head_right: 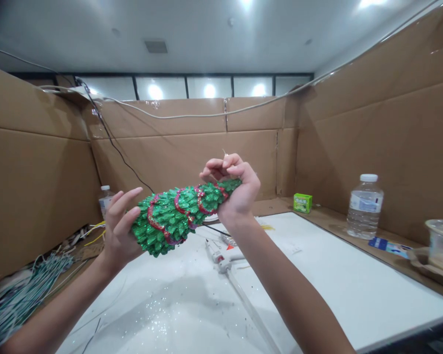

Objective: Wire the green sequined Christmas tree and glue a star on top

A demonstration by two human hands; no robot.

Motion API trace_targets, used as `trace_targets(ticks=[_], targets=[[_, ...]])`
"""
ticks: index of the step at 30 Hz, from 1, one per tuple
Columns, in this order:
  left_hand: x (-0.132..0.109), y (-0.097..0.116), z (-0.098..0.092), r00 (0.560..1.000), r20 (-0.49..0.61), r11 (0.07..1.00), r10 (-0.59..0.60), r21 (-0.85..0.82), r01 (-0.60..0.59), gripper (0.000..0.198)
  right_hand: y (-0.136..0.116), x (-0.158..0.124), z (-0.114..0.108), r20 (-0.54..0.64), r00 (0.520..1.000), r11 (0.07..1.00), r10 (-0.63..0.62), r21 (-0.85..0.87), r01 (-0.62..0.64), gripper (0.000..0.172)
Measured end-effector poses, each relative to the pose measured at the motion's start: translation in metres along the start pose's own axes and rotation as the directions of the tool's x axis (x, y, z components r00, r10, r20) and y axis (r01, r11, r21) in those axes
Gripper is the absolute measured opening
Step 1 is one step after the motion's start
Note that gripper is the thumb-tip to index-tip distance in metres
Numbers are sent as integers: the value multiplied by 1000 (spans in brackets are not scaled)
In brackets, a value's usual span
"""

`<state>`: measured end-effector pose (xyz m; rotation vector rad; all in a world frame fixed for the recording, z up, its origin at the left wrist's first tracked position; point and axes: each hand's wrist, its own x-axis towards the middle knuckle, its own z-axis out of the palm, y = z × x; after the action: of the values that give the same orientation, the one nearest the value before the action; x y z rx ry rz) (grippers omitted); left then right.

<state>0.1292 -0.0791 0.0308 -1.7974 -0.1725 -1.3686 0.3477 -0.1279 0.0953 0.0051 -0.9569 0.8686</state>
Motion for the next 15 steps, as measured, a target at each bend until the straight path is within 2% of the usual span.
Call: trace_targets(ticks=[15], targets=[[-5, 2, 2, 999, 30, 1000, 18, -15, -18, 77, -3, 0, -3, 228, 974, 999, 15, -31, -8, 5]])
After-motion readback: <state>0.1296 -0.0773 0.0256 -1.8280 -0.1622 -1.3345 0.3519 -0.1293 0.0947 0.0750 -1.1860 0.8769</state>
